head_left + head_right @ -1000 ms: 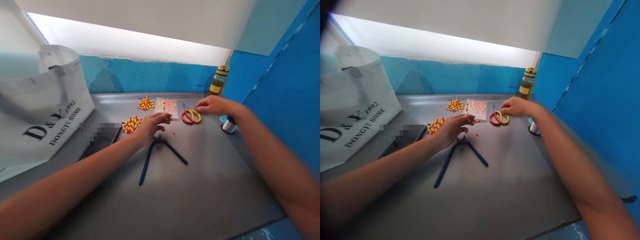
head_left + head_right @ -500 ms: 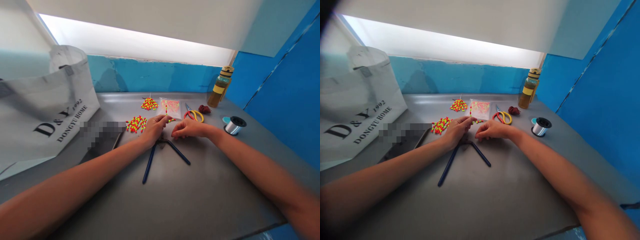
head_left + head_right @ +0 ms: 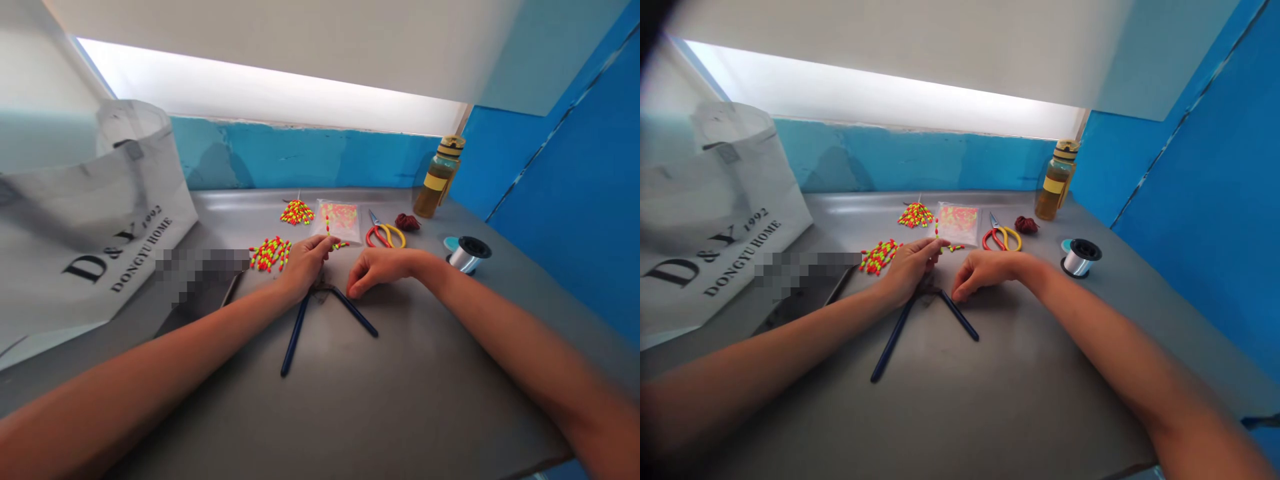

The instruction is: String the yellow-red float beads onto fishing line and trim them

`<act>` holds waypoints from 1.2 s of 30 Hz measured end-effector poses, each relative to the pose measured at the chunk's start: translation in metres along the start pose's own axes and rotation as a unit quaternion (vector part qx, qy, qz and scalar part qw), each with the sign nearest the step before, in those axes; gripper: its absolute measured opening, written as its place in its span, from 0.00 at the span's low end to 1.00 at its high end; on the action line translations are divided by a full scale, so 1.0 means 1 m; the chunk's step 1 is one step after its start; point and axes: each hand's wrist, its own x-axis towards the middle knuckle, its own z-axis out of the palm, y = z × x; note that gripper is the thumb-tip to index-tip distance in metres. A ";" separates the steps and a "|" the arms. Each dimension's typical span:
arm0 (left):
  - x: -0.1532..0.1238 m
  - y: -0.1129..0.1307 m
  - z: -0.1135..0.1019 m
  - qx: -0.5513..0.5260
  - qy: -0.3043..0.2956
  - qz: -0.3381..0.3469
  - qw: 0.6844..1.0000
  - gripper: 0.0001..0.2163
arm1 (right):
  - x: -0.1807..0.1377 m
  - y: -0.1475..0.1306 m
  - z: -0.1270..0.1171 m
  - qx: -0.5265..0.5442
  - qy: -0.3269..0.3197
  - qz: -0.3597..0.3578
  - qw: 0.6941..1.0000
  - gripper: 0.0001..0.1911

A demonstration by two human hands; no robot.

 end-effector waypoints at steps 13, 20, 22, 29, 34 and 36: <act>-0.003 0.002 0.000 0.025 0.003 0.002 1.000 0.20 | -0.001 0.005 -0.004 0.006 -0.095 -0.046 0.994 0.13; -0.004 0.005 -0.001 0.030 -0.021 0.005 0.999 0.17 | -0.001 0.009 -0.004 0.087 -0.067 -0.039 0.993 0.22; -0.003 0.004 -0.002 0.039 -0.031 0.007 0.999 0.17 | 0.001 0.014 -0.005 0.145 -0.034 -0.045 0.988 0.29; -0.004 0.005 -0.002 0.064 -0.042 0.019 0.997 0.18 | 0.018 0.025 -0.001 0.297 0.083 -0.036 0.951 0.27; -0.007 0.011 -0.004 0.091 -0.057 0.034 0.994 0.18 | 0.024 0.023 0.006 0.246 0.124 -0.033 0.961 0.19; -0.007 0.013 -0.003 0.095 -0.064 0.035 0.993 0.17 | 0.024 0.022 0.007 0.240 0.128 -0.040 0.962 0.18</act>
